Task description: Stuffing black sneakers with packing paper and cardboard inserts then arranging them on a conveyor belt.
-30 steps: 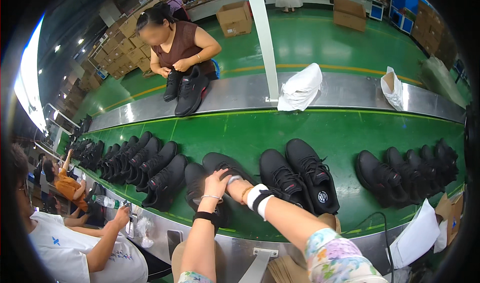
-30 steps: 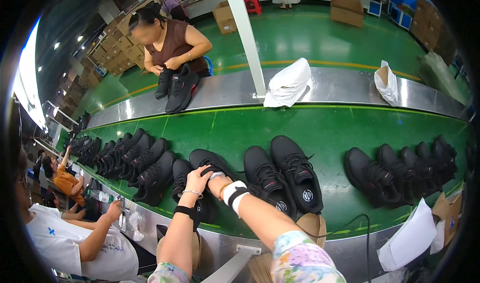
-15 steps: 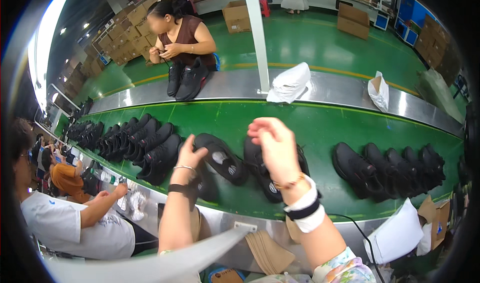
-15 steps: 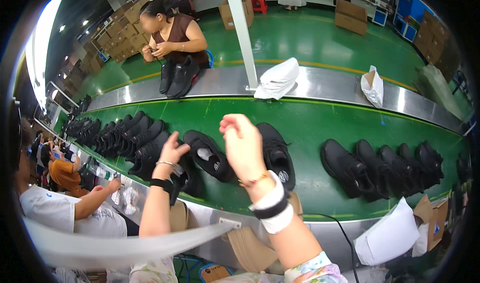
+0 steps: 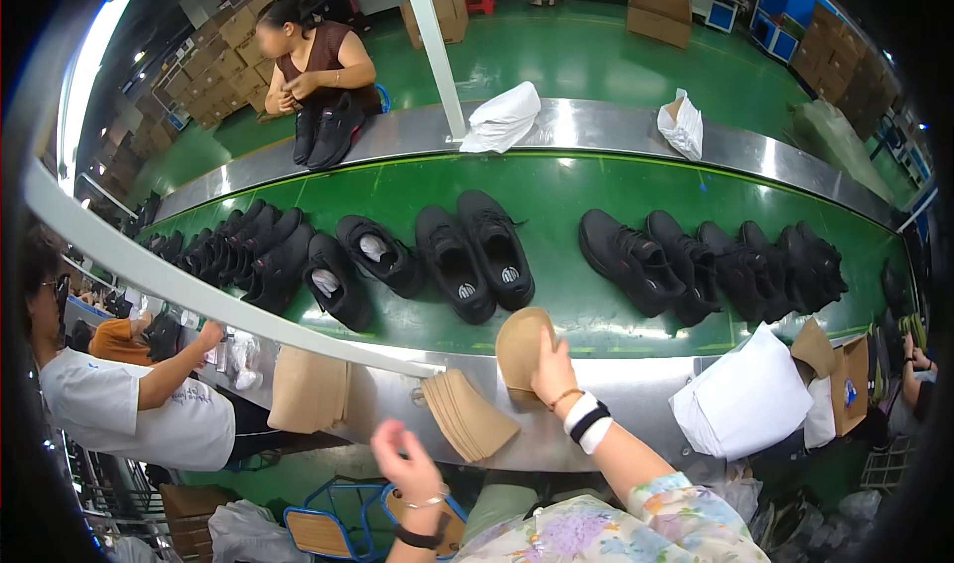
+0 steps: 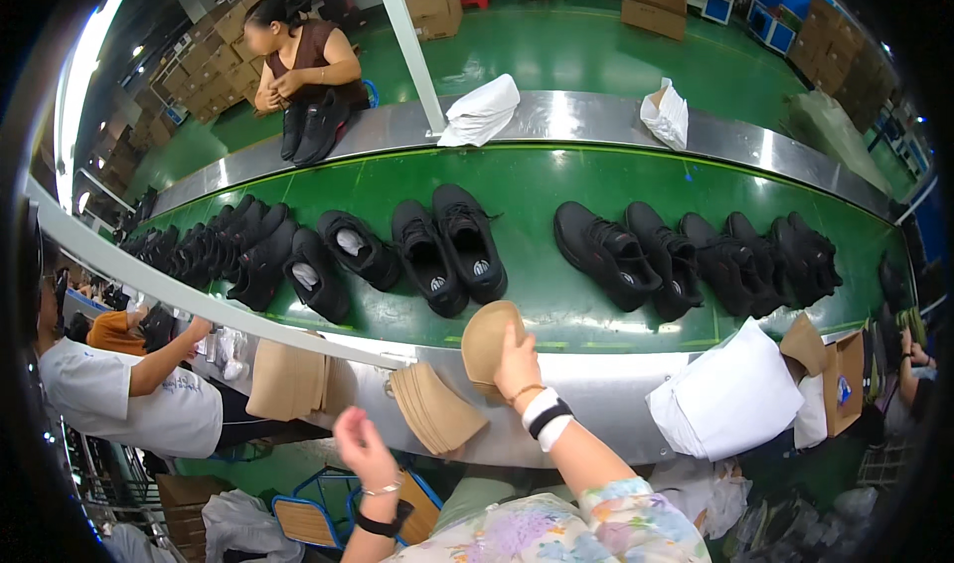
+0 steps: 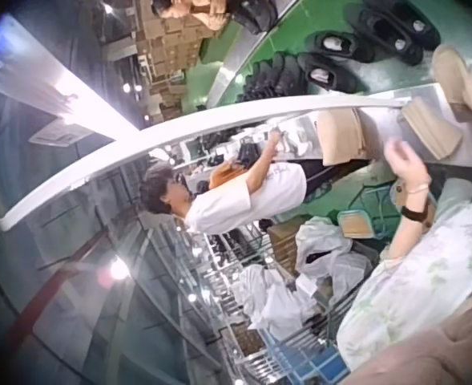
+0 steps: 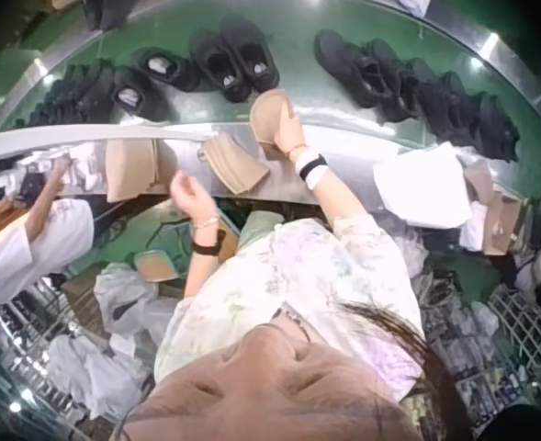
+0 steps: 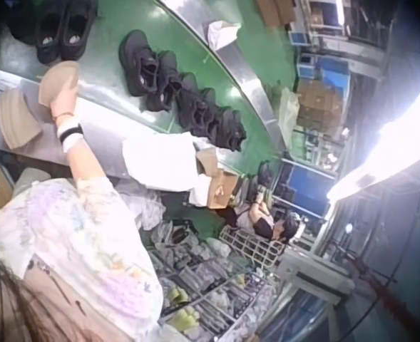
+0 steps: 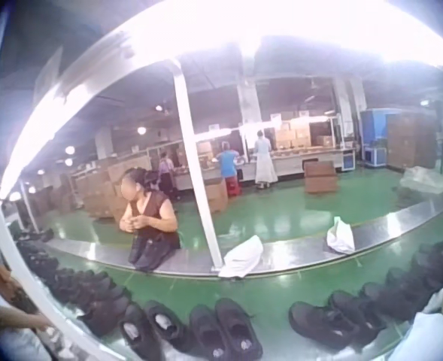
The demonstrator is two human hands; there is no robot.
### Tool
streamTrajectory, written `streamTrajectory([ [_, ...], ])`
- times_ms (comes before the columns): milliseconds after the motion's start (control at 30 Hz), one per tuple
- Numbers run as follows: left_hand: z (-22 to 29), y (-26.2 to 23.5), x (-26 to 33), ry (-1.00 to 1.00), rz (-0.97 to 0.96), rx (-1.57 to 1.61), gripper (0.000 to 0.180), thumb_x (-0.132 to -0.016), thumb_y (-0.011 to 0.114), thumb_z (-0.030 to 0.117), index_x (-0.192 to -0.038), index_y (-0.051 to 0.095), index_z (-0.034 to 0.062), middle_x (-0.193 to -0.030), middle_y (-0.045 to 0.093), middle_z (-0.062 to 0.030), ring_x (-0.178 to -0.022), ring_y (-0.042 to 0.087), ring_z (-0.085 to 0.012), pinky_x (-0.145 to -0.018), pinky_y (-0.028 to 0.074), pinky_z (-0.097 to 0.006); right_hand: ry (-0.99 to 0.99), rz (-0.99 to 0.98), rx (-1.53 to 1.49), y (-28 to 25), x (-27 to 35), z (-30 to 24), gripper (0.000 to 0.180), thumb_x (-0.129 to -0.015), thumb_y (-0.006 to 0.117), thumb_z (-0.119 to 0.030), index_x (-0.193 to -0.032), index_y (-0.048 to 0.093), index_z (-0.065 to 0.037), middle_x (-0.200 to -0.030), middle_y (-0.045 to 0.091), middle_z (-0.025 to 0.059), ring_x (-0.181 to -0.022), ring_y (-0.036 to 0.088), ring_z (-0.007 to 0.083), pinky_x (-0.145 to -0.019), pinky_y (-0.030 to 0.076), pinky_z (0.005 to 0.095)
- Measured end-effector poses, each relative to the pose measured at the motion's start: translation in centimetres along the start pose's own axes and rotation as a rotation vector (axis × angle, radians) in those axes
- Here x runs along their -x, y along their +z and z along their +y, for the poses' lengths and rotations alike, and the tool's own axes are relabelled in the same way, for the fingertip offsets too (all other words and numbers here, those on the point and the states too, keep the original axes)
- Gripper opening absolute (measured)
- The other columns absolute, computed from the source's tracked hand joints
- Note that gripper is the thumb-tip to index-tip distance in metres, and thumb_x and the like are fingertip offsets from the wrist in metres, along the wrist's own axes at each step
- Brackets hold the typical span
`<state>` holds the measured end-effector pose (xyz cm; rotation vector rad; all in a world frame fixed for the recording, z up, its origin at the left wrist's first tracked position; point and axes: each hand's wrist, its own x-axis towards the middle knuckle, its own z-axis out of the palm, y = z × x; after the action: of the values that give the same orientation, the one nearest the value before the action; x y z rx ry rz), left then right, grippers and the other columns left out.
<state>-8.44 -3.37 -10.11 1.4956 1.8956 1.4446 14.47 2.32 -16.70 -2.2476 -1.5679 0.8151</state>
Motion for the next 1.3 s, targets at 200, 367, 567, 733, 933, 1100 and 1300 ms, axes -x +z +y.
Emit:
streamTrajectory([
  [200,5.1,7.9,6.6,0.249,-0.377,-0.083,0.030,-0.085,0.054,0.012,-0.110,0.050,-0.0043,-0.114,0.051,-0.0224,-0.102,0.051,-0.0371,-0.087,0.041,-0.043,-0.177,0.206,0.148,-2.5,6.4,4.0,0.070,-0.069,0.055,0.001,-0.134,0.031,-0.004,-0.112,0.048,0.0249,-0.081,0.058,0.0388,-0.069,0.049,0.0446],
  [367,2.2,15.8,9.7,0.131,-0.687,-0.090,0.035,-0.088,0.052,0.024,-0.105,0.053,-0.0069,-0.112,0.051,-0.0274,-0.098,0.050,-0.0402,-0.084,0.041,-0.045,-0.223,0.283,0.501,-2.7,10.3,5.9,0.059,-0.072,0.058,-0.007,-0.129,0.042,-0.009,-0.121,0.047,0.0235,-0.088,0.058,0.0351,-0.074,0.047,0.0415],
  [567,2.2,17.3,12.0,-0.017,-0.913,0.115,0.044,-0.090,0.047,0.037,-0.088,0.060,-0.0053,-0.087,0.059,-0.0263,-0.083,0.055,-0.0420,-0.075,0.044,-0.043,0.054,0.209,-0.778,-3.6,10.6,10.1,0.049,-0.083,0.057,-0.024,-0.127,0.045,-0.006,-0.112,0.052,0.0217,-0.103,0.048,0.0364,-0.088,0.040,0.0413],
  [733,1.1,19.4,11.9,-0.304,-0.928,0.273,0.030,-0.090,0.049,0.021,-0.093,0.061,-0.0057,-0.086,0.065,-0.0107,-0.081,0.058,-0.0154,-0.073,0.046,-0.030,-0.201,0.355,-0.484,1.0,7.3,13.3,0.056,-0.087,0.055,-0.029,-0.134,0.036,-0.005,-0.112,0.051,0.0258,-0.109,0.045,0.0388,-0.093,0.037,0.0411],
  [933,2.1,18.7,12.3,-0.497,-0.810,0.429,0.024,-0.090,0.048,0.017,-0.087,0.061,-0.0031,-0.076,0.061,-0.0124,-0.071,0.055,-0.0153,-0.066,0.045,-0.031,-0.165,0.501,-0.246,1.6,7.8,11.5,0.055,-0.087,0.050,-0.034,-0.137,0.034,-0.018,-0.115,0.045,0.0310,-0.099,0.049,0.0464,-0.087,0.042,0.0462],
  [1100,3.4,18.3,13.2,-0.292,-0.660,0.227,0.019,-0.089,0.048,0.012,-0.081,0.060,0.0001,-0.075,0.060,-0.0049,-0.069,0.052,-0.0106,-0.063,0.043,-0.026,0.041,0.294,-0.185,-0.5,8.8,10.3,0.053,-0.088,0.048,-0.027,-0.137,0.033,-0.013,-0.099,0.049,0.0267,-0.094,0.048,0.0415,-0.082,0.041,0.0449],
  [1300,7.4,12.5,8.0,-0.119,-0.637,0.423,0.025,-0.096,0.044,0.022,-0.083,0.053,0.0033,-0.076,0.056,-0.0016,-0.070,0.050,-0.0079,-0.064,0.042,-0.024,0.052,0.488,-0.152,4.5,5.7,15.6,0.054,-0.088,0.050,-0.032,-0.137,0.032,-0.017,-0.100,0.051,0.0299,-0.090,0.052,0.0448,-0.078,0.044,0.0483],
])
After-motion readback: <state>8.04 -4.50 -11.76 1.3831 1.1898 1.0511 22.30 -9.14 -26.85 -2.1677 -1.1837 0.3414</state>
